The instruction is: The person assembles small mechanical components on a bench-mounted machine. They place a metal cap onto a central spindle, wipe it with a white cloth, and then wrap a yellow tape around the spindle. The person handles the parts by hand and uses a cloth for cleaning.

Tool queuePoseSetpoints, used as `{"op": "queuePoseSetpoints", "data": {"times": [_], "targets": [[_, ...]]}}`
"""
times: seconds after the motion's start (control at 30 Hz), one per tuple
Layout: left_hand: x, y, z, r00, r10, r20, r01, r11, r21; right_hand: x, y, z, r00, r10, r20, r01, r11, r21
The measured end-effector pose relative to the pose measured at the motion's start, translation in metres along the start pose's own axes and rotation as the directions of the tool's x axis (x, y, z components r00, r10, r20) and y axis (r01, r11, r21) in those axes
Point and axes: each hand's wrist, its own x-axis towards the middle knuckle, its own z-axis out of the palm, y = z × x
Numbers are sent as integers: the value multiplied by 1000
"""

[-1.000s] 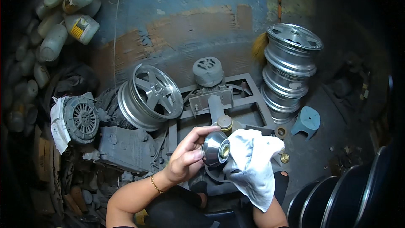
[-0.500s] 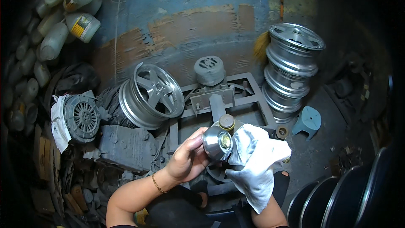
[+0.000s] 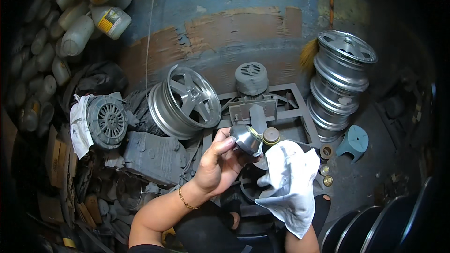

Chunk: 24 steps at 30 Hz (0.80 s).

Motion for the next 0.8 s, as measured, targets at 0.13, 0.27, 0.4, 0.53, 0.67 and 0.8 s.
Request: {"op": "queuePoseSetpoints", "data": {"times": [0.13,0.27,0.4,0.53,0.67,0.8], "targets": [[0,5,-3,999,30,37,-24,989,-143,8,-18,4,989,-143,-20,144,989,43],[1,9,-5,997,-17,74,29,984,-173,15,-23,7,799,-587,129,570,671,-474],[1,9,-5,999,17,40,-11,988,-154,-3,-30,12,931,-283,231,279,959,54],[-1,8,0,1000,20,6,-18,985,-174,-16,-31,23,886,211,413,-386,828,406],[-2,11,7,999,-42,13,44,971,-235,-2,-22,36,840,-261,476,386,903,-187],[-4,12,14,998,-60,-18,55,972,-228,-2,-30,41,928,95,361,-292,787,543]]}}
